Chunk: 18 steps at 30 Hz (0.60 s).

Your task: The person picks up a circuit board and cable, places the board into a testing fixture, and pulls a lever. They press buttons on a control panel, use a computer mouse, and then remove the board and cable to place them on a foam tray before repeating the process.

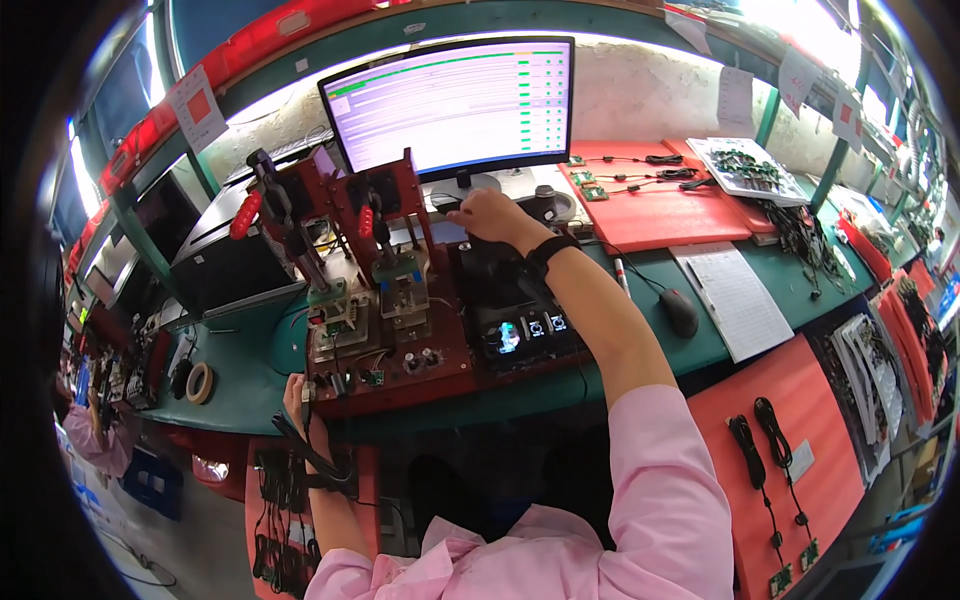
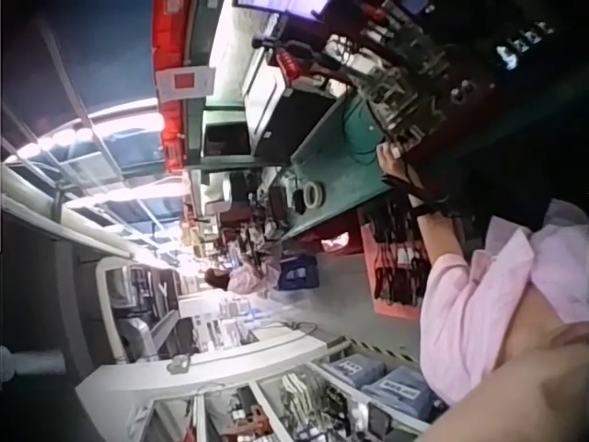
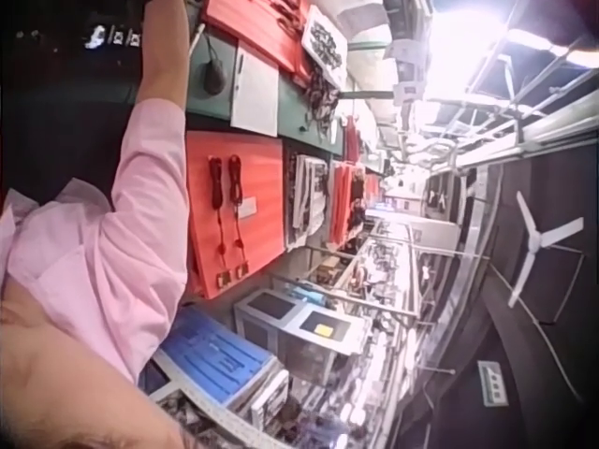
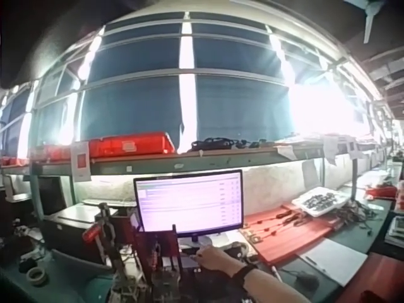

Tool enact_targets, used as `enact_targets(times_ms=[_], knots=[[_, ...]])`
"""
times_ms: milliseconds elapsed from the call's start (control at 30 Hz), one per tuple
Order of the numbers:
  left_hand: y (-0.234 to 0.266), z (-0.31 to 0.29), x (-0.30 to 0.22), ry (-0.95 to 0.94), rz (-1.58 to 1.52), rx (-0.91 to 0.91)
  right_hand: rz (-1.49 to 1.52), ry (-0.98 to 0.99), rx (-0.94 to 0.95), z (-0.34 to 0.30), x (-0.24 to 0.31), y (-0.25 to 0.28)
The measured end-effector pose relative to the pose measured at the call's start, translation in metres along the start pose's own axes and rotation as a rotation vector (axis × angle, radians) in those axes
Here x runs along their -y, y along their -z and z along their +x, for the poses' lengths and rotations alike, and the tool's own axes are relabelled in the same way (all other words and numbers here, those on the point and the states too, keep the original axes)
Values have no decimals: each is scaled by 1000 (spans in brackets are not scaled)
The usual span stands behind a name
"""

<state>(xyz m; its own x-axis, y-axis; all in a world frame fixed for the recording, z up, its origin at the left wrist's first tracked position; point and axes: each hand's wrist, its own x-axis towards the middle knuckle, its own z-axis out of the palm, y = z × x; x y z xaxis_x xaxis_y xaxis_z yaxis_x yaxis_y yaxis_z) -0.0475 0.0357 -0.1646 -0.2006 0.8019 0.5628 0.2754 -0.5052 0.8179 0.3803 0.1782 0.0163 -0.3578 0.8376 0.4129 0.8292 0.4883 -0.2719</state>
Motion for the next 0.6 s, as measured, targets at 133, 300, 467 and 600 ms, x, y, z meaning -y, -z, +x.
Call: enact_targets(times_ms=[133, 300, 467, 600], knots=[[-2, 5, 17, 53, -80, -2, 15, 125, -73, -13, -7, 7], [10, 4, 14, -90, 98, -23, 51, 326, -199, -63, 25, 21], [-5, 0, -13, 197, -185, -61, 358, -165, 82, -183, 5, 76], [-19, -2, -40, 92, -47, -118, -216, -530, -267, -261, -59, 67]])
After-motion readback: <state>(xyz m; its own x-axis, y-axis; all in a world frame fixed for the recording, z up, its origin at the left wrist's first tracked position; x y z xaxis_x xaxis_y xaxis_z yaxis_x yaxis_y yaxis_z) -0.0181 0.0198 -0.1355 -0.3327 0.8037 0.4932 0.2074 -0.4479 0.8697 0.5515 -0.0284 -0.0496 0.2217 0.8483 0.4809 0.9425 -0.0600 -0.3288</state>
